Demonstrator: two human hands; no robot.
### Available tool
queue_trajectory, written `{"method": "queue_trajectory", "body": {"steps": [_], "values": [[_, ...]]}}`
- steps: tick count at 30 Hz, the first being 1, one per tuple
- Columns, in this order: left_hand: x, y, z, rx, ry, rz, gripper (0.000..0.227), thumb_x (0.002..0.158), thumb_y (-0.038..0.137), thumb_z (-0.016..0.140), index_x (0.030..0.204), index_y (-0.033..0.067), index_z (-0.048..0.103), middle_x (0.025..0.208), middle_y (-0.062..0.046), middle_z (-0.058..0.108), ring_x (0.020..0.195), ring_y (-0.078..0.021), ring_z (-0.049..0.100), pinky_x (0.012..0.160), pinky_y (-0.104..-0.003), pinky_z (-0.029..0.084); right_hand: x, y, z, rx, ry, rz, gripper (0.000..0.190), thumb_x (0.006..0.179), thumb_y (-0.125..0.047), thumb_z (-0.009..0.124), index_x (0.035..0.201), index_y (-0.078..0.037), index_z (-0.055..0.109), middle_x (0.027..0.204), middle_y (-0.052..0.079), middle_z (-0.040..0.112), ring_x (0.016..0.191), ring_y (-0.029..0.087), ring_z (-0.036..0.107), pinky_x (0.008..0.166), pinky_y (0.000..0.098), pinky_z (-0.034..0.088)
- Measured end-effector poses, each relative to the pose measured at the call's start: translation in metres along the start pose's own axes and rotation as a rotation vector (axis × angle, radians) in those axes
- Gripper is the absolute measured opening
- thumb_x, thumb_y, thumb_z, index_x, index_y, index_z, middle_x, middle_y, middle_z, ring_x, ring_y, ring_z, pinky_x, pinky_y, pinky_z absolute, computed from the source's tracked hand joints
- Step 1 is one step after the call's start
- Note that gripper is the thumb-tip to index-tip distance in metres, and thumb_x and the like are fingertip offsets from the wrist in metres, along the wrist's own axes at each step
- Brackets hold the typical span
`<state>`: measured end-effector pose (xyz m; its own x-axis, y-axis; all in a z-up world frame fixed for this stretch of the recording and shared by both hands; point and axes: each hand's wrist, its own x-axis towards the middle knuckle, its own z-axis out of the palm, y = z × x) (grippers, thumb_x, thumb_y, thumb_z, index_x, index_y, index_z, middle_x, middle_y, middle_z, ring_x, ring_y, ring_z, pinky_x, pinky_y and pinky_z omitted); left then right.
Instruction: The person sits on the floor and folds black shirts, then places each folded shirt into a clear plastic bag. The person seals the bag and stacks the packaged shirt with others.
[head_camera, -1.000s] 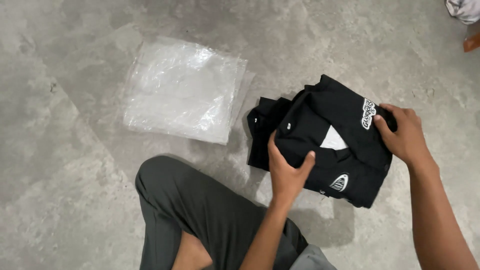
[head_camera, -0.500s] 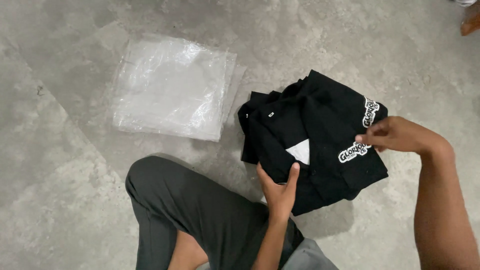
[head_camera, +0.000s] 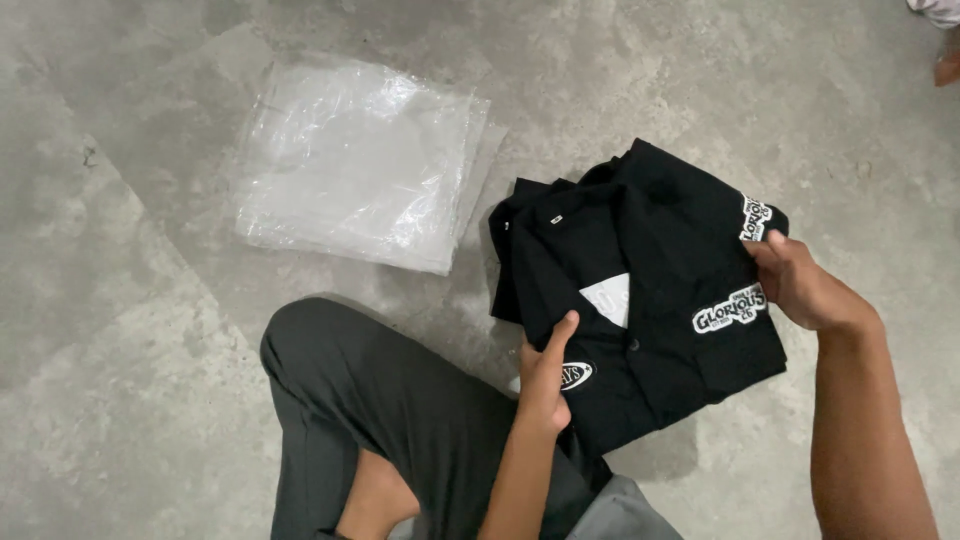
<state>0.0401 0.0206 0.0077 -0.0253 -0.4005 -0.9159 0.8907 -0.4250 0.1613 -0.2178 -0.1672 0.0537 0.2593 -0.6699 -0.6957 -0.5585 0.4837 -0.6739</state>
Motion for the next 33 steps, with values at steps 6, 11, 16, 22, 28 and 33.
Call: {"method": "queue_trajectory", "body": {"steps": [6, 11, 16, 22, 28, 33], "values": [[-0.011, 0.002, -0.015, 0.223, -0.068, 0.296, 0.090, 0.076, 0.043, 0.078, 0.157, 0.0266, 0.045, 0.152, -0.003, 0.062, 0.141, -0.0229, 0.058, 0.117, -0.038, 0.049, -0.011, -0.029, 0.049, -0.430, 0.246, -0.085, 0.053, 0.090, -0.024, 0.071, 0.139, -0.004, 0.065, 0.124, 0.014, 0.076, 0.109, 0.029, 0.072, 0.092, 0.0412, 0.058], [0.001, 0.021, -0.056, 0.143, -0.070, 0.478, 0.090, 0.074, 0.041, 0.080, 0.153, 0.0262, 0.040, 0.148, -0.005, 0.064, 0.135, -0.0203, 0.063, 0.113, -0.035, 0.051, -0.008, -0.057, 0.114, -0.381, 0.192, -0.254, 0.060, 0.091, -0.017, 0.068, 0.149, -0.010, 0.057, 0.139, 0.008, 0.066, 0.125, 0.023, 0.062, 0.105, 0.0375, 0.051], [-0.016, 0.060, -0.125, -0.080, -0.070, 0.596, 0.076, 0.083, 0.021, 0.071, 0.152, 0.0248, 0.039, 0.147, -0.008, 0.062, 0.128, -0.0229, 0.064, 0.104, -0.035, 0.053, 0.029, -0.072, 0.192, -0.258, 0.032, -0.297, 0.045, 0.095, -0.010, 0.067, 0.141, -0.008, 0.062, 0.129, 0.011, 0.069, 0.113, 0.025, 0.065, 0.091, 0.0394, 0.053], [-0.051, 0.086, -0.235, -0.281, 0.067, 0.729, 0.085, 0.089, 0.019, 0.069, 0.162, 0.0308, 0.028, 0.154, -0.010, 0.059, 0.134, -0.0219, 0.060, 0.108, -0.036, 0.052, 0.024, -0.137, 0.348, -0.401, -0.218, -0.275, 0.060, 0.095, -0.015, 0.062, 0.154, -0.014, 0.053, 0.145, 0.012, 0.063, 0.124, 0.030, 0.063, 0.101, 0.0427, 0.054], [-0.094, 0.072, -0.355, -0.145, 0.427, 0.907, 0.092, 0.097, 0.034, 0.069, 0.169, 0.0192, 0.013, 0.170, -0.031, 0.023, 0.155, -0.0508, 0.024, 0.124, -0.063, 0.026, 0.018, -0.137, 0.507, -0.481, -0.620, -0.591, 0.037, 0.096, -0.007, 0.073, 0.133, -0.005, 0.072, 0.115, 0.019, 0.076, 0.097, 0.031, 0.069, 0.089, 0.0524, 0.058], [-0.097, 0.046, -0.457, -0.135, 0.707, 0.938, 0.084, 0.099, 0.034, 0.067, 0.166, 0.0140, 0.020, 0.161, -0.030, 0.043, 0.149, -0.0485, 0.040, 0.117, -0.059, 0.040, 0.016, -0.104, 0.638, -0.640, -0.843, -0.679, 0.042, 0.096, -0.010, 0.073, 0.138, -0.006, 0.067, 0.119, 0.017, 0.075, 0.109, 0.027, 0.067, 0.094, 0.0478, 0.056]]}}
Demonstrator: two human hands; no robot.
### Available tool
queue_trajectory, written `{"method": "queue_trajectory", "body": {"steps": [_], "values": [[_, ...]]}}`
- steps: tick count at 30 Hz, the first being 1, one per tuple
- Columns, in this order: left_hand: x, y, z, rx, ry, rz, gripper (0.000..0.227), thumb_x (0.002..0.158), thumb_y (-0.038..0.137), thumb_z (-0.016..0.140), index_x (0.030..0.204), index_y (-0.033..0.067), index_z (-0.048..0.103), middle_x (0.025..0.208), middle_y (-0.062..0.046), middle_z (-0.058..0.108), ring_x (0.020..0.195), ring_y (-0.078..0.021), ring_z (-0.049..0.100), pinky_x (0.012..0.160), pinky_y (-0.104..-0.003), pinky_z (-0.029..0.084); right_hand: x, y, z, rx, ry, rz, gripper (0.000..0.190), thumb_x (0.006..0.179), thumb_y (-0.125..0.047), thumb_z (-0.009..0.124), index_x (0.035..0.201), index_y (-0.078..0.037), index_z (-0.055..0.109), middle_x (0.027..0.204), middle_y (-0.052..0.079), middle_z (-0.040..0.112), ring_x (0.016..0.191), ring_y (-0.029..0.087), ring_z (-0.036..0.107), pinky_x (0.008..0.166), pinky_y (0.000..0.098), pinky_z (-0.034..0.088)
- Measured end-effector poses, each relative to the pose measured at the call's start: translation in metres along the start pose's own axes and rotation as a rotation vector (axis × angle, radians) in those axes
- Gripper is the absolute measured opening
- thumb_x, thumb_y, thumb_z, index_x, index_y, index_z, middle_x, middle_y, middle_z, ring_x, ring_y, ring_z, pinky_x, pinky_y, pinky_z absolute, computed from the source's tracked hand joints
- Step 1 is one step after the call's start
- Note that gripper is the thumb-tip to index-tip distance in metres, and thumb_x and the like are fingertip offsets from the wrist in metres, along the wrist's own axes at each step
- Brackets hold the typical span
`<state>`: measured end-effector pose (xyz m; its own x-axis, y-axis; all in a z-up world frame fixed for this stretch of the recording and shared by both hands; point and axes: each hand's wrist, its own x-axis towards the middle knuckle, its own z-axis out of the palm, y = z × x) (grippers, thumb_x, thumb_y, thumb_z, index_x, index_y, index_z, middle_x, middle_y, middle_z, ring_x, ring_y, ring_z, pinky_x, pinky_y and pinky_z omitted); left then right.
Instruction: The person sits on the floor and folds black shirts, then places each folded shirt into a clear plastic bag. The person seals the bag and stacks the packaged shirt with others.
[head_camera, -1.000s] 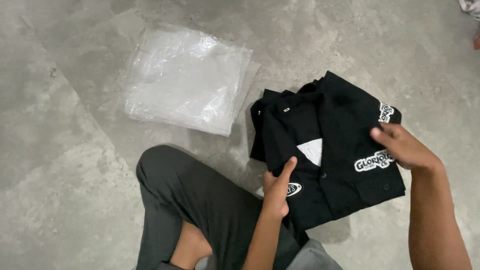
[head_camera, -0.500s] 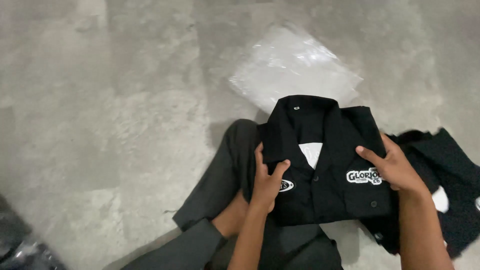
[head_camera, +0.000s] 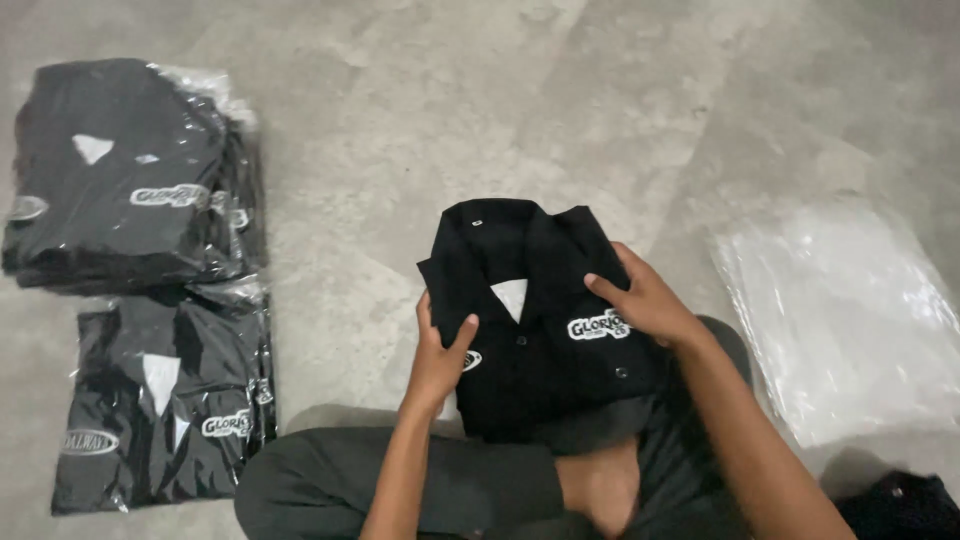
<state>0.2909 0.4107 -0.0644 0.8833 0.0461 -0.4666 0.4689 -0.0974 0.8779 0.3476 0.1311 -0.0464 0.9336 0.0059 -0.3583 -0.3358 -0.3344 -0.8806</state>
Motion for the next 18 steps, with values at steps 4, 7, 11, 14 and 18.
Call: {"method": "queue_trajectory", "body": {"steps": [4, 7, 11, 14, 18], "values": [[0.061, -0.027, -0.047, 0.024, 0.055, -0.036, 0.089, 0.100, 0.043, 0.067, 0.168, 0.0199, 0.016, 0.167, -0.027, 0.035, 0.150, -0.0496, 0.038, 0.115, -0.064, 0.040, 0.068, 0.007, 0.055, -0.044, -0.091, -0.045, 0.042, 0.102, -0.019, 0.070, 0.142, -0.008, 0.064, 0.121, 0.020, 0.074, 0.111, 0.032, 0.070, 0.094, 0.0510, 0.056], [0.106, -0.039, -0.062, 0.037, 0.120, 0.006, 0.087, 0.099, 0.038, 0.069, 0.169, 0.0227, 0.019, 0.169, -0.024, 0.033, 0.152, -0.0468, 0.036, 0.116, -0.063, 0.041, 0.116, 0.022, 0.079, -0.245, -0.026, -0.067, 0.048, 0.100, -0.028, 0.072, 0.147, -0.019, 0.061, 0.126, 0.016, 0.074, 0.118, 0.034, 0.070, 0.096, 0.0500, 0.056], [0.140, -0.059, -0.061, 0.282, 0.360, 0.232, 0.080, 0.101, 0.025, 0.066, 0.168, 0.0121, 0.023, 0.165, -0.031, 0.027, 0.150, -0.0529, 0.033, 0.113, -0.070, 0.039, 0.144, 0.038, 0.104, -0.513, 0.139, -0.253, 0.065, 0.100, -0.026, 0.068, 0.156, -0.007, 0.042, 0.142, 0.029, 0.058, 0.133, 0.048, 0.054, 0.113, 0.0606, 0.038], [0.138, -0.069, -0.048, 0.664, 0.365, 0.402, 0.070, 0.105, 0.027, 0.057, 0.168, 0.0167, 0.028, 0.170, -0.023, 0.021, 0.155, -0.0504, 0.020, 0.117, -0.073, 0.028, 0.127, 0.029, 0.127, -0.729, 0.102, -0.401, 0.075, 0.100, -0.028, 0.065, 0.163, -0.004, 0.032, 0.162, 0.036, 0.032, 0.149, 0.057, 0.030, 0.123, 0.0699, 0.021], [0.140, -0.081, -0.040, 0.911, 0.203, 0.326, 0.063, 0.109, 0.043, 0.044, 0.169, 0.0313, 0.028, 0.178, -0.007, 0.013, 0.163, -0.0375, 0.008, 0.126, -0.065, 0.012, 0.127, 0.058, 0.145, -0.989, -0.067, -0.303, 0.072, 0.108, -0.051, 0.038, 0.172, -0.026, 0.016, 0.179, 0.013, 0.002, 0.162, 0.041, 0.002, 0.126, 0.0646, 0.009]]}}
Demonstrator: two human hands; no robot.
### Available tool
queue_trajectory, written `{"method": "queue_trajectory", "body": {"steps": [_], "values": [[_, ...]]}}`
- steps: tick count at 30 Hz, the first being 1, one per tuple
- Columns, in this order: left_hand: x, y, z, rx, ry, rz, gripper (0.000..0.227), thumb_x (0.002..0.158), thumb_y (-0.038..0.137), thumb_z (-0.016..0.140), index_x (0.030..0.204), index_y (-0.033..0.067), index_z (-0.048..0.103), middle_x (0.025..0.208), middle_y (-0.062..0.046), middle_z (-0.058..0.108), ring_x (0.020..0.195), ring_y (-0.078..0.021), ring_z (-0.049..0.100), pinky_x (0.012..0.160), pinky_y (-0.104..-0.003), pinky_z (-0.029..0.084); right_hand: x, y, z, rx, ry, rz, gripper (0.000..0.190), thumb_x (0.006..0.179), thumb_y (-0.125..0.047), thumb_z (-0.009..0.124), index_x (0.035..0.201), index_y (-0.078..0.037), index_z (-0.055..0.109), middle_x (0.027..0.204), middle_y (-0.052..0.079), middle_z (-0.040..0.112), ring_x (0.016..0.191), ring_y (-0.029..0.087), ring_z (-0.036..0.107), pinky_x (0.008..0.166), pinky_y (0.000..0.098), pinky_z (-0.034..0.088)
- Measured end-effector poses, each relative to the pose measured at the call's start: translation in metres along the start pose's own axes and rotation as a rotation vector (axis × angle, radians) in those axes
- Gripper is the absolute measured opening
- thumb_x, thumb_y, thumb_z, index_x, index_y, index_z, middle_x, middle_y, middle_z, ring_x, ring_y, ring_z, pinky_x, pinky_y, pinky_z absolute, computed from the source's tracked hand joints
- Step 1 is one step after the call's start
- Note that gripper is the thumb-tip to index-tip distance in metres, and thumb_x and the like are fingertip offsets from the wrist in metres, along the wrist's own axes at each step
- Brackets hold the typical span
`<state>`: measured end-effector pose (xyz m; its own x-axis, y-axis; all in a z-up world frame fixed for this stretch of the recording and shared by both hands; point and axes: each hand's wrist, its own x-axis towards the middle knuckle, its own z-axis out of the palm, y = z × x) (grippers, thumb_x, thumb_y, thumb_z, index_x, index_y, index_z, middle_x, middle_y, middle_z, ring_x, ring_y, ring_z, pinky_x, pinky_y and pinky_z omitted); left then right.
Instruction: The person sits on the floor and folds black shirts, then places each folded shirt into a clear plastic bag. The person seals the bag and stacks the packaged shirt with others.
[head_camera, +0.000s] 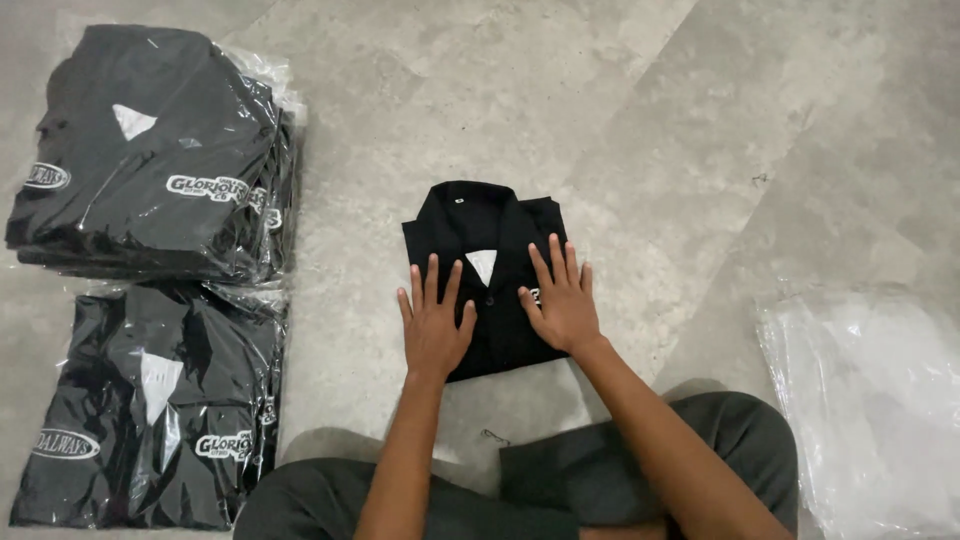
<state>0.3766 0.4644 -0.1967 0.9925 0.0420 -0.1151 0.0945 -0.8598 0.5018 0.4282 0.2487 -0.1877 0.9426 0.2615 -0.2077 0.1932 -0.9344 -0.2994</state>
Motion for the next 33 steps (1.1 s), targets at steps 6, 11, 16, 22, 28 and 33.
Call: {"method": "queue_trajectory", "body": {"steps": [6, 11, 16, 22, 28, 33], "values": [[0.000, 0.000, -0.001, 0.068, -0.100, -0.055, 0.064, 0.108, 0.050, 0.039, 0.169, 0.0362, 0.026, 0.179, -0.003, 0.011, 0.163, -0.0330, 0.007, 0.129, -0.062, 0.009, -0.003, 0.001, -0.004, 0.029, -0.080, 0.033, 0.073, 0.108, -0.056, 0.034, 0.172, -0.029, 0.014, 0.179, 0.011, -0.003, 0.163, 0.039, -0.002, 0.127, 0.0631, 0.005], [0.005, 0.010, 0.018, 0.047, 0.075, -0.072, 0.061, 0.101, 0.036, 0.050, 0.161, 0.0275, 0.040, 0.173, -0.012, 0.023, 0.161, -0.0392, 0.015, 0.124, -0.071, 0.007, 0.001, 0.022, -0.015, 0.207, -0.094, -0.048, 0.072, 0.109, -0.059, 0.034, 0.172, -0.029, 0.018, 0.179, 0.009, -0.003, 0.163, 0.038, -0.002, 0.126, 0.0626, 0.002], [0.006, 0.066, 0.051, 0.049, 0.491, 0.147, 0.054, 0.086, 0.016, 0.058, 0.139, 0.0205, 0.058, 0.153, -0.013, 0.047, 0.152, -0.0437, 0.035, 0.117, -0.077, 0.015, -0.002, 0.097, -0.026, 0.398, 0.056, -0.163, 0.066, 0.103, -0.032, 0.062, 0.164, -0.019, 0.041, 0.168, 0.016, 0.038, 0.155, 0.041, 0.034, 0.124, 0.0582, 0.028], [0.023, 0.184, 0.116, -0.178, 0.343, 0.495, 0.024, 0.087, 0.016, 0.060, 0.104, 0.0289, 0.069, 0.108, 0.008, 0.057, 0.123, -0.0212, 0.057, 0.108, -0.048, 0.037, -0.062, 0.219, -0.070, 0.278, 0.298, -0.035, 0.042, 0.094, -0.022, 0.071, 0.135, -0.021, 0.069, 0.142, 0.008, 0.065, 0.137, 0.032, 0.058, 0.115, 0.0476, 0.047], [0.003, 0.326, 0.190, -0.438, -0.177, 0.722, 0.021, 0.095, 0.012, 0.058, 0.113, 0.0165, 0.069, 0.103, -0.002, 0.063, 0.106, -0.0301, 0.067, 0.084, -0.048, 0.055, -0.166, 0.315, -0.101, 0.180, 0.330, 0.529, 0.028, 0.096, -0.031, 0.072, 0.122, -0.021, 0.068, 0.113, 0.001, 0.065, 0.113, 0.024, 0.062, 0.099, 0.0437, 0.056], [-0.018, 0.394, 0.260, -0.303, -0.444, 0.730, 0.033, 0.096, 0.019, 0.061, 0.129, 0.0122, 0.058, 0.121, -0.011, 0.060, 0.118, -0.0331, 0.066, 0.086, -0.048, 0.061, -0.215, 0.348, -0.100, 0.251, 0.295, 0.759, 0.054, 0.081, -0.044, 0.087, 0.122, -0.017, 0.063, 0.110, 0.006, 0.060, 0.114, 0.030, 0.062, 0.095, 0.0480, 0.056]]}}
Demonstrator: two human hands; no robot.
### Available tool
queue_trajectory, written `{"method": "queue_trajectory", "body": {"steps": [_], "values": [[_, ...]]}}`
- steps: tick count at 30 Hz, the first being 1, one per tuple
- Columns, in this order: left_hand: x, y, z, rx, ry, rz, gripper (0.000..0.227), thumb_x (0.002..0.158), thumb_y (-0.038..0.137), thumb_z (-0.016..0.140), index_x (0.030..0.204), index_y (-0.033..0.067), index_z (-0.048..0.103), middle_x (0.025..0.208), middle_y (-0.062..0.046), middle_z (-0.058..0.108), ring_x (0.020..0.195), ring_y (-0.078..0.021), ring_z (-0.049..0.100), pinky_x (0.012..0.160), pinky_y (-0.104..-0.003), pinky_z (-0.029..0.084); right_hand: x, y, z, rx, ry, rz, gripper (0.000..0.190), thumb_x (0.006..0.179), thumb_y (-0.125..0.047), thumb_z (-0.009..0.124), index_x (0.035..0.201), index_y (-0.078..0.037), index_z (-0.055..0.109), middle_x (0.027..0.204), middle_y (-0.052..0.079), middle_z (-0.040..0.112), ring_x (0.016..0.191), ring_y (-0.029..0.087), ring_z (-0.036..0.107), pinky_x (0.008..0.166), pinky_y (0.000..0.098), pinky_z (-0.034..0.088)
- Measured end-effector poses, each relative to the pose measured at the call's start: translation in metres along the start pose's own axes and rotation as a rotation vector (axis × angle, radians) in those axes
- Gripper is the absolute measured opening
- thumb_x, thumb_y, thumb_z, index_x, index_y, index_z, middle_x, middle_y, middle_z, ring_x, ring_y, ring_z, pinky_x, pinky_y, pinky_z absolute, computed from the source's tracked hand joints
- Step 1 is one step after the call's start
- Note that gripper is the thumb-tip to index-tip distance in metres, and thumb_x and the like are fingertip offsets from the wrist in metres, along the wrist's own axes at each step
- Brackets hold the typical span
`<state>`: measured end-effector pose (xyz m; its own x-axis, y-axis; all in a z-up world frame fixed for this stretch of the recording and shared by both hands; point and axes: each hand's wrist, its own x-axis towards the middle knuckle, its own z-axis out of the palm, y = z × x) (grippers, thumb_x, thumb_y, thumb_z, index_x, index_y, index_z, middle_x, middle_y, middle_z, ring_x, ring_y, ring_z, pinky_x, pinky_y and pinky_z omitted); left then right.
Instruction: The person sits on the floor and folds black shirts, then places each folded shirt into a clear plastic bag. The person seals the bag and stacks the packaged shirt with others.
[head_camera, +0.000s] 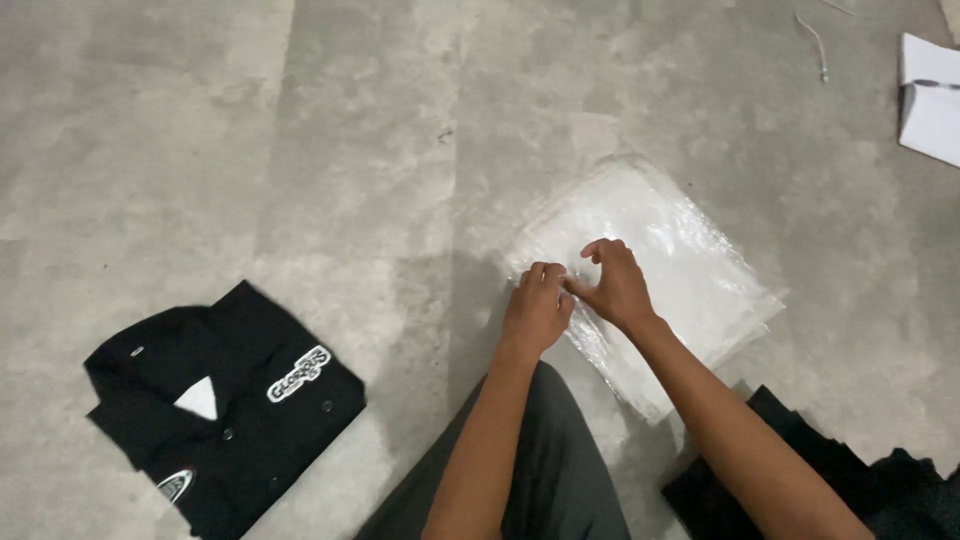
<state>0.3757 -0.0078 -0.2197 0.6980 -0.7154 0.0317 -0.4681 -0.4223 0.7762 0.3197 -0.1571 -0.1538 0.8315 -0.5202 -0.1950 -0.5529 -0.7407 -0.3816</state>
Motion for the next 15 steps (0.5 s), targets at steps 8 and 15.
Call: {"method": "queue_trajectory", "body": {"steps": [8, 15], "values": [[-0.003, 0.010, -0.010, 0.008, -0.169, -0.058, 0.046, 0.096, 0.009, 0.055, 0.141, 0.0054, 0.043, 0.140, -0.024, 0.048, 0.128, -0.0422, 0.057, 0.094, -0.053, 0.058, -0.003, 0.031, -0.001, 0.300, 0.029, 0.107, 0.018, 0.097, -0.023, 0.075, 0.112, -0.013, 0.076, 0.096, 0.011, 0.079, 0.098, 0.029, 0.074, 0.087, 0.0443, 0.059], [0.006, 0.024, -0.025, 0.258, -0.434, -0.111, 0.070, 0.100, 0.033, 0.046, 0.167, 0.0228, 0.029, 0.168, -0.017, 0.034, 0.152, -0.0370, 0.035, 0.118, -0.055, 0.040, -0.009, 0.003, -0.027, 0.420, 0.213, 0.043, 0.012, 0.093, -0.015, 0.073, 0.103, -0.009, 0.078, 0.084, 0.013, 0.076, 0.076, 0.025, 0.070, 0.068, 0.0369, 0.057]]}}
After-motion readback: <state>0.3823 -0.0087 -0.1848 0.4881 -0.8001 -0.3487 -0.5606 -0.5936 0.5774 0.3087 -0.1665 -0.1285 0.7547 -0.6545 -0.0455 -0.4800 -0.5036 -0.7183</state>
